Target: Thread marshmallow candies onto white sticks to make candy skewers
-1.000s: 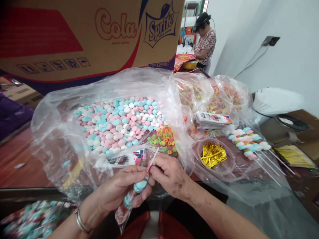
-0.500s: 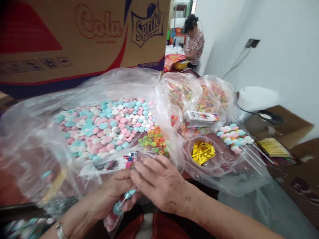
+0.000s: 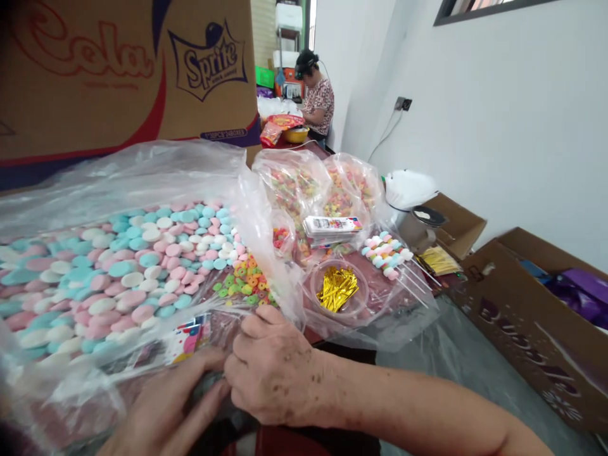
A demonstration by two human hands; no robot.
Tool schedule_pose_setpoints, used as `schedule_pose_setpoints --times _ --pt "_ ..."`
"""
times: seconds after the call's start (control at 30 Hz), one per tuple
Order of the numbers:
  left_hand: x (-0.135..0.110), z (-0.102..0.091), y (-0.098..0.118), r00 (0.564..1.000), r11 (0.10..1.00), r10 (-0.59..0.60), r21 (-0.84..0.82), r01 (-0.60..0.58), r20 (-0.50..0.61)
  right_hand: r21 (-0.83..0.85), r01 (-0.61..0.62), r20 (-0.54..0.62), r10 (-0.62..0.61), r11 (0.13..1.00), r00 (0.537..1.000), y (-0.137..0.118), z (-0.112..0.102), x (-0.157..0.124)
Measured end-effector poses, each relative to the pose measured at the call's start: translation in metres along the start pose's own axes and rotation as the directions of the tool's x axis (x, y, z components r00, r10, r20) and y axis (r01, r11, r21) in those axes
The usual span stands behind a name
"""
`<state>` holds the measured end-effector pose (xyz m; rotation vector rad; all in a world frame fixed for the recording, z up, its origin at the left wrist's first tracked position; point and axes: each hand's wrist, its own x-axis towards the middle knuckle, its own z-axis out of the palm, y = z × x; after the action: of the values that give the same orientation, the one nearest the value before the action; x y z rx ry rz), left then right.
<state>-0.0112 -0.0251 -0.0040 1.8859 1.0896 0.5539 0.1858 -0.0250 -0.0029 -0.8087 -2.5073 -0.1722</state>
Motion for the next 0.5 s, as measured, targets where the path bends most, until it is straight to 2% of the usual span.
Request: schedule_pose_setpoints --times 0.03,0.1,0.17,0.23,0.3,0.33,0.4,0.5 --pt "-0.001 0.002 -0.001 0.991 0.988 0.127 0.1 -0.122 -0.051 -0.005 -0.04 0.004 0.04 0.999 0.999 -0.002 0.001 0.001" --pt "-0.002 0.006 -0.004 0.948 0.932 0.311 0.218 -0.29 -0.069 -0.014 -0.081 -0.004 0.081 0.997 0.997 -0.005 0.0 0.001" --pt "-0.003 0.007 -0.005 0.923 0.908 0.372 0.244 -0.34 -0.1 -0.015 -0.09 -0.011 0.09 0.996 0.996 -0.002 -0.007 -0.001" --pt "-0.003 0.004 -0.002 0.94 0.942 0.305 0.194 -0.274 -0.151 -0.034 -0.122 -0.047 0.12 0.992 0.992 0.012 -0.02 -0.01" --pt "-0.003 -0.002 0.001 0.975 0.99 0.131 0.079 -0.118 -0.18 -0.091 -0.221 -0.109 0.21 0.971 0.971 0.036 -0.034 -0.027" --pt "-0.003 -0.004 0.002 0.983 0.999 0.034 0.004 -0.034 -0.179 -0.125 -0.298 -0.094 0.288 0.946 0.953 0.05 -0.039 -0.037" --pt "-0.003 -0.008 0.003 0.979 0.981 -0.136 -0.161 0.111 -0.155 -0.226 -0.393 0.076 0.418 0.891 0.905 0.077 -0.043 -0.059" --pt "-0.003 -0.007 0.004 0.963 0.911 -0.251 -0.36 0.199 -0.101 -0.346 -0.341 0.266 0.44 0.874 0.858 0.102 -0.034 -0.084"
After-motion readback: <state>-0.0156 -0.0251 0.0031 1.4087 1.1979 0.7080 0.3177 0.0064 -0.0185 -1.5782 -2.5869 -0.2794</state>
